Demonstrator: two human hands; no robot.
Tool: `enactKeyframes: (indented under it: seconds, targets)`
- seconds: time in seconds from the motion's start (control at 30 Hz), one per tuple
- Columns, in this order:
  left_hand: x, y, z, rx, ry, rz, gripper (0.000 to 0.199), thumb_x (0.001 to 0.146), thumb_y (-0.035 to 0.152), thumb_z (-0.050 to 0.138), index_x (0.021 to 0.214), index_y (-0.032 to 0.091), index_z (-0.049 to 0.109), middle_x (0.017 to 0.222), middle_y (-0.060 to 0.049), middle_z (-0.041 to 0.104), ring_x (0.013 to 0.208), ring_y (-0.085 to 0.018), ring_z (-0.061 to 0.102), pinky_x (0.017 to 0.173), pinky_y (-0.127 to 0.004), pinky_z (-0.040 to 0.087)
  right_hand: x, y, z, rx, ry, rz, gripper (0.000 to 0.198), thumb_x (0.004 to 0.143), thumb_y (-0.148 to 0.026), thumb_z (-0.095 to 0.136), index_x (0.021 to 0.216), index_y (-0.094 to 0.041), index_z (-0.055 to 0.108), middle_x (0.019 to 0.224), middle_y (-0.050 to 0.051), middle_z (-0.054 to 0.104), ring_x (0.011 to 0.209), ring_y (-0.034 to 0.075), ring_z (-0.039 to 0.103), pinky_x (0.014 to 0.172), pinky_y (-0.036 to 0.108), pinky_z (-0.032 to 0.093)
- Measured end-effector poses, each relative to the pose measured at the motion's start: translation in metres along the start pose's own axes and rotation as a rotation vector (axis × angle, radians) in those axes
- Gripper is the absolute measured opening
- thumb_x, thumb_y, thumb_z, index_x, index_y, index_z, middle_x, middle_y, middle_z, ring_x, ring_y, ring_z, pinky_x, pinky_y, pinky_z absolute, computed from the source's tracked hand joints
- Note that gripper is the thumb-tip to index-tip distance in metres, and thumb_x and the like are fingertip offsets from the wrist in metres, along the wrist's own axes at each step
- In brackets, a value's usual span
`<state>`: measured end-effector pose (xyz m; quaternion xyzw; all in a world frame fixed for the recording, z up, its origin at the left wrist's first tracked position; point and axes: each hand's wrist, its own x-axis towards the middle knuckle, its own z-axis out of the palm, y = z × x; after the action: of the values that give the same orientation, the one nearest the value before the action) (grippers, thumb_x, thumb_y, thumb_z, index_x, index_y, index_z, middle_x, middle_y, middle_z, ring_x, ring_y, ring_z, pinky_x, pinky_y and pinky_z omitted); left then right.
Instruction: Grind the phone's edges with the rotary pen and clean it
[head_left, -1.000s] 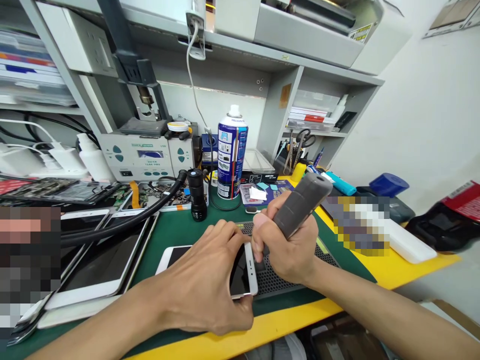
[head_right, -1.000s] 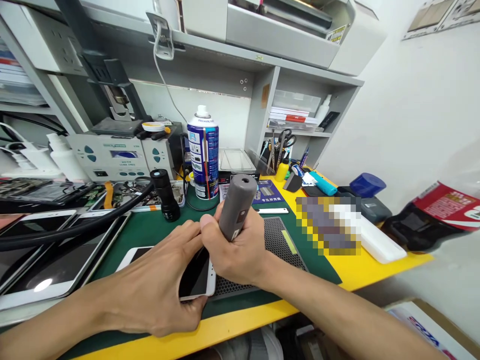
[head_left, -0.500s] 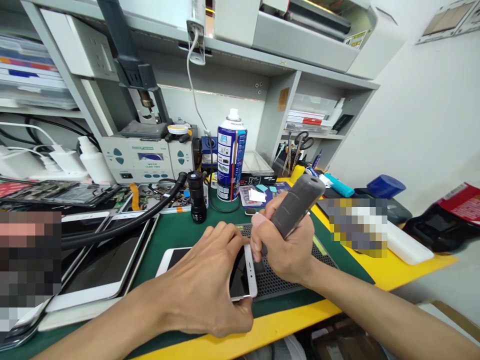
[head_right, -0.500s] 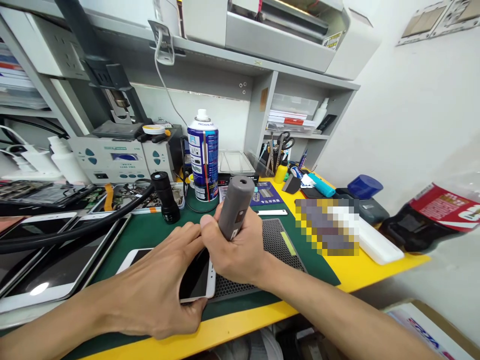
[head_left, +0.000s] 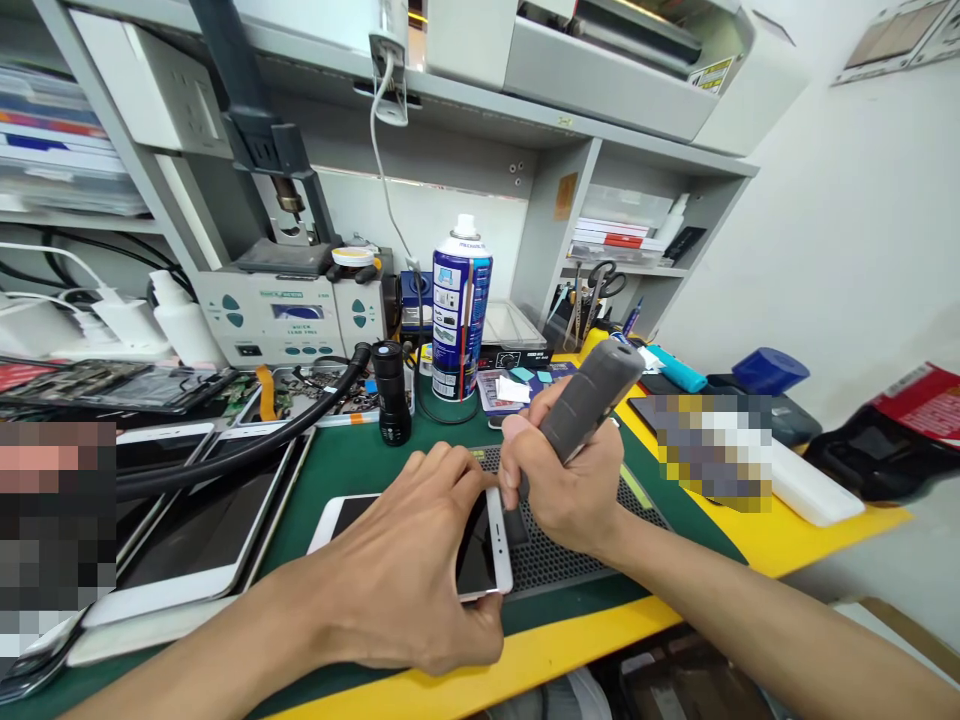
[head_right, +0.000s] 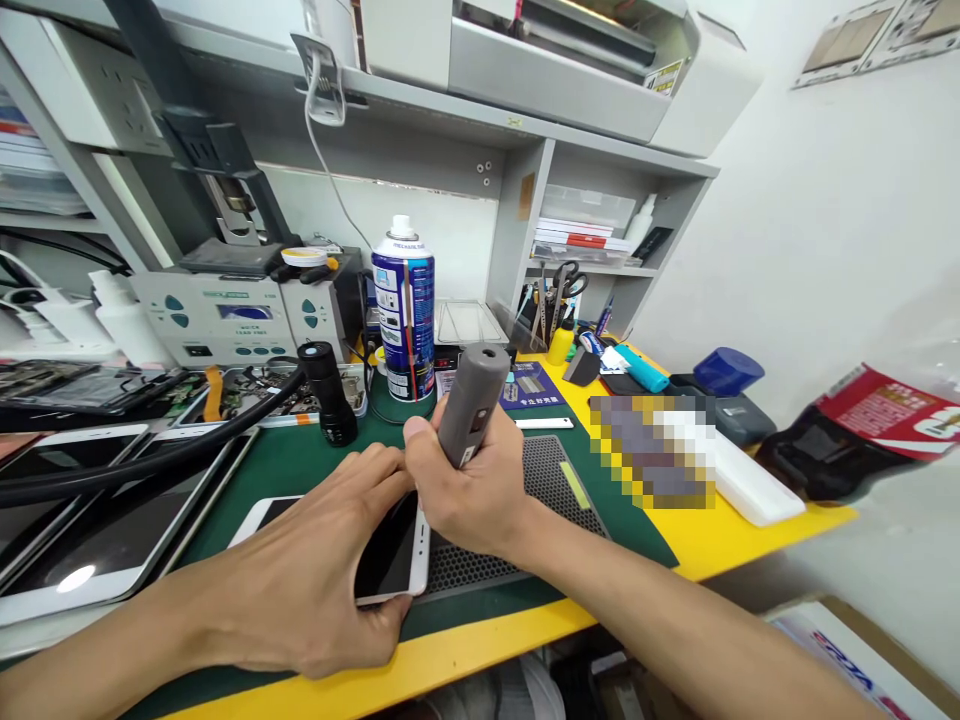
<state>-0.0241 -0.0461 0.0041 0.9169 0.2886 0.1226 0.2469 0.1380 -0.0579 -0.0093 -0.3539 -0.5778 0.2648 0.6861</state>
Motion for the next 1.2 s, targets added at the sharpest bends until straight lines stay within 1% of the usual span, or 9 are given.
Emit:
enactKeyframes:
  seconds: [0.2,0.3,0.47,0.67,0.77,0.87,1.0,1.03,1.2]
  targets:
    - [0.002,0.003,0.001,0.029,0.0,-0.032,0.035,0.061,0.028,0.063,0.093,0.022,0.05,0.102,-0.005,0.05,0.099,-0.03,0.05,0.093,-0.053,0.046,0.0,0.001,0.0,-0.021,-0.019,-0.01,0.02,0.088,-0.022,0.064,0.079,-0.025,0.047,0.046,-0.01,0.048,0.037,0.011,0.045,0.045,0.029,0.039]
    - [0.002,0.005,-0.001,0.027,-0.023,-0.064,0.036,0.062,0.026,0.062,0.097,0.022,0.05,0.102,-0.005,0.051,0.098,-0.029,0.052,0.094,-0.052,0.047,0.001,0.002,0.0,-0.047,-0.01,-0.012,0.02,0.088,-0.024,0.064,0.077,-0.025,0.046,0.047,-0.01,0.048,0.039,0.01,0.045,0.045,0.029,0.039]
    - [0.001,-0.002,0.003,0.073,-0.013,-0.012,0.041,0.066,0.029,0.062,0.104,0.023,0.052,0.109,-0.007,0.053,0.109,-0.033,0.051,0.096,-0.052,0.046,0.001,0.002,-0.002,-0.059,-0.054,0.009,0.02,0.086,-0.022,0.063,0.079,-0.025,0.044,0.048,-0.01,0.046,0.04,0.011,0.046,0.046,0.029,0.04]
    - [-0.001,-0.006,0.007,0.116,-0.022,-0.028,0.038,0.069,0.031,0.063,0.105,0.023,0.052,0.113,-0.009,0.055,0.12,-0.036,0.048,0.098,-0.051,0.048,0.002,0.006,-0.003,-0.123,-0.019,-0.005,0.022,0.087,-0.027,0.065,0.08,-0.026,0.044,0.051,-0.009,0.045,0.043,0.011,0.045,0.047,0.028,0.04]
    - [-0.002,-0.005,0.006,0.118,-0.026,-0.031,0.047,0.07,0.031,0.064,0.115,0.024,0.051,0.121,-0.01,0.054,0.119,-0.036,0.05,0.101,-0.053,0.047,0.004,0.006,-0.003,-0.144,-0.052,-0.038,0.023,0.084,-0.025,0.065,0.077,-0.026,0.044,0.052,-0.009,0.043,0.046,0.012,0.045,0.048,0.028,0.041]
    - [-0.002,-0.006,0.006,0.121,-0.032,-0.019,0.056,0.071,0.03,0.064,0.124,0.025,0.047,0.13,-0.01,0.051,0.12,-0.037,0.05,0.103,-0.057,0.046,0.005,0.005,-0.003,-0.16,-0.033,-0.061,0.023,0.083,-0.023,0.066,0.075,-0.025,0.045,0.056,-0.008,0.043,0.05,0.011,0.045,0.051,0.027,0.041]
    - [-0.001,-0.007,0.009,0.153,-0.013,0.016,0.066,0.071,0.029,0.064,0.132,0.027,0.038,0.13,-0.009,0.05,0.119,-0.037,0.05,0.103,-0.058,0.045,0.006,0.003,-0.002,-0.135,-0.006,-0.122,0.023,0.08,-0.02,0.066,0.073,-0.024,0.045,0.06,-0.008,0.044,0.052,0.01,0.043,0.052,0.026,0.04]
    - [0.0,-0.007,0.009,0.158,-0.006,0.018,0.066,0.071,0.028,0.064,0.131,0.027,0.037,0.128,-0.009,0.05,0.117,-0.036,0.051,0.102,-0.057,0.045,0.006,0.002,-0.002,-0.125,-0.016,-0.129,0.023,0.08,-0.02,0.066,0.074,-0.024,0.045,0.061,-0.008,0.045,0.052,0.01,0.044,0.052,0.026,0.04]
    - [-0.002,-0.009,0.012,0.172,-0.01,0.008,0.049,0.071,0.029,0.064,0.114,0.026,0.041,0.115,-0.006,0.053,0.103,-0.032,0.055,0.095,-0.054,0.047,0.003,-0.001,-0.002,-0.118,-0.02,-0.138,0.022,0.079,-0.019,0.067,0.075,-0.024,0.046,0.062,-0.008,0.045,0.054,0.01,0.046,0.053,0.026,0.041]
